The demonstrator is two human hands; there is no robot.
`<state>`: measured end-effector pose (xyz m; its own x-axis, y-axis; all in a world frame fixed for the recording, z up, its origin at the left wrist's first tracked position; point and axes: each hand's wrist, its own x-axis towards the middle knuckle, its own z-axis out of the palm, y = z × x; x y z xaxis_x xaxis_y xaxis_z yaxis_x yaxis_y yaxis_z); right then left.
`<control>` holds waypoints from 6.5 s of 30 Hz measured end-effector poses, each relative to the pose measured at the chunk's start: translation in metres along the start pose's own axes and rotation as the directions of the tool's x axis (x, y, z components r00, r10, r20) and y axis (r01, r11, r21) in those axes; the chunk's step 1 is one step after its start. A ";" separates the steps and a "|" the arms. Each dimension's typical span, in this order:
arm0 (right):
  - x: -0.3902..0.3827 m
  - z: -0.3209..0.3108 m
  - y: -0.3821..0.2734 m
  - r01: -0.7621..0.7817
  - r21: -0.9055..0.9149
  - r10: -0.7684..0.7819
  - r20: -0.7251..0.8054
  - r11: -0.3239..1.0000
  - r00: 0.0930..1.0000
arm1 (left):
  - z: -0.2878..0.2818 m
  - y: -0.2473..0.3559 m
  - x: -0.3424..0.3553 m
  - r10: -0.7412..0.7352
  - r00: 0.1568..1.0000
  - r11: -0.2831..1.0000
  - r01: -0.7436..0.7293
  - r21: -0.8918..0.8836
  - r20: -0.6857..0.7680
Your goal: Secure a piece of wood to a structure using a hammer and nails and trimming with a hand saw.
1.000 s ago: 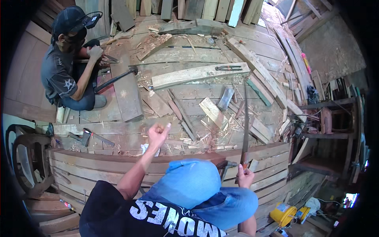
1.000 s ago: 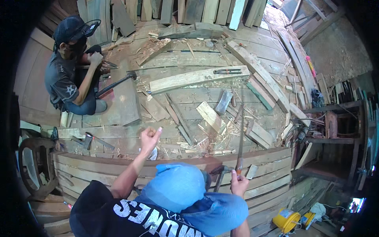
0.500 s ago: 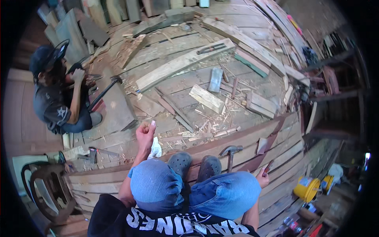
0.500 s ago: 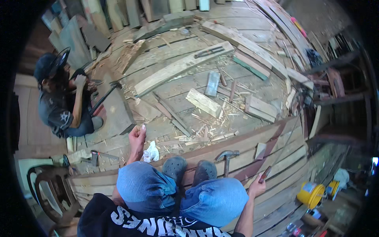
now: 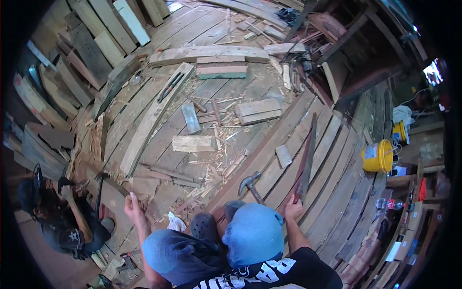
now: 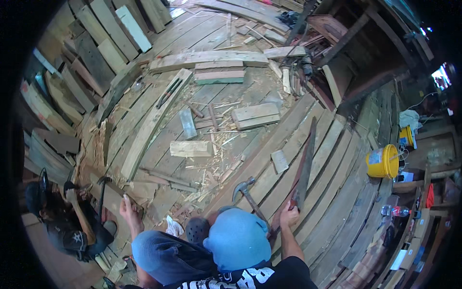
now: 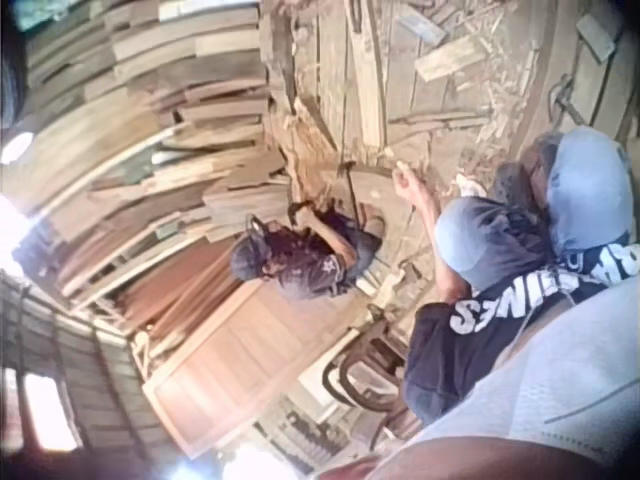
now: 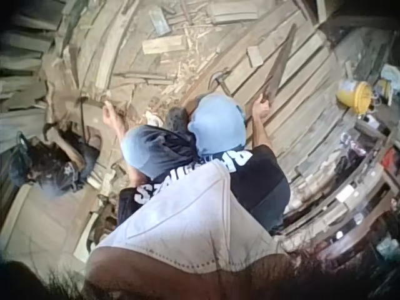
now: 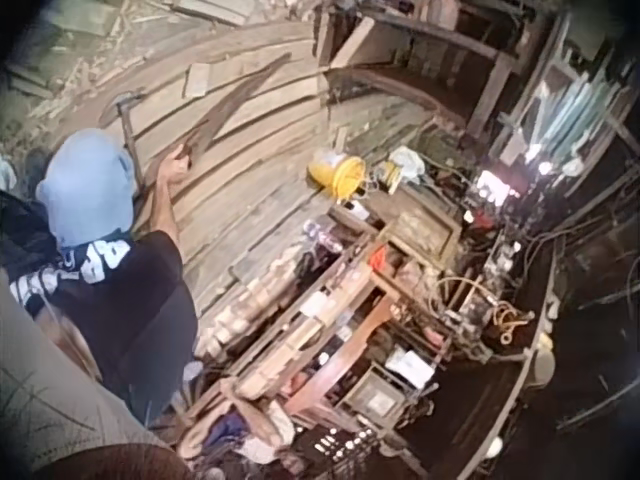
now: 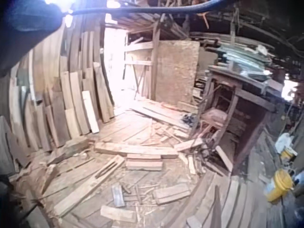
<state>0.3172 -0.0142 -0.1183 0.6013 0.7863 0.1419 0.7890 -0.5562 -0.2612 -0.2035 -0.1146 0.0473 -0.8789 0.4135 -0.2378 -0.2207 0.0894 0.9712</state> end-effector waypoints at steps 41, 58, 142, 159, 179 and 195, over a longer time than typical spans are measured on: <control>-0.116 -0.033 -0.026 0.395 0.262 -0.474 0.519 0.880 0.711 | 0.179 0.196 -0.093 -0.124 0.805 0.990 0.140 0.018 0.579; -0.059 -0.135 -0.145 0.214 0.243 -0.324 0.691 0.946 0.646 | 0.157 0.166 -0.059 -0.006 0.717 0.991 -0.089 0.100 0.698; -0.058 -0.300 -0.360 -0.437 0.770 -0.708 0.620 0.466 0.339 | 0.111 0.196 -0.069 -0.024 0.711 1.000 0.009 0.025 0.703; -0.060 -0.301 -0.364 -0.389 0.791 -0.711 0.603 0.472 0.362 | 0.114 0.186 -0.069 0.220 0.618 0.972 -0.201 -0.118 0.755; -0.060 -0.300 -0.362 -0.408 0.789 -0.736 0.595 0.459 0.324 | 0.116 0.192 -0.071 0.205 0.615 0.938 -0.345 0.026 0.761; -0.057 -0.299 -0.360 -0.386 0.795 -0.742 0.591 0.468 0.316 | 0.121 0.187 -0.073 0.263 0.613 0.864 -0.493 0.100 0.745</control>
<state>0.0366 0.0608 0.2536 -0.4701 0.8203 -0.3256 0.0369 -0.3504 -0.9359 -0.1297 -0.0182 0.2475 -0.2814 0.9521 0.1193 0.2850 -0.0358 0.9579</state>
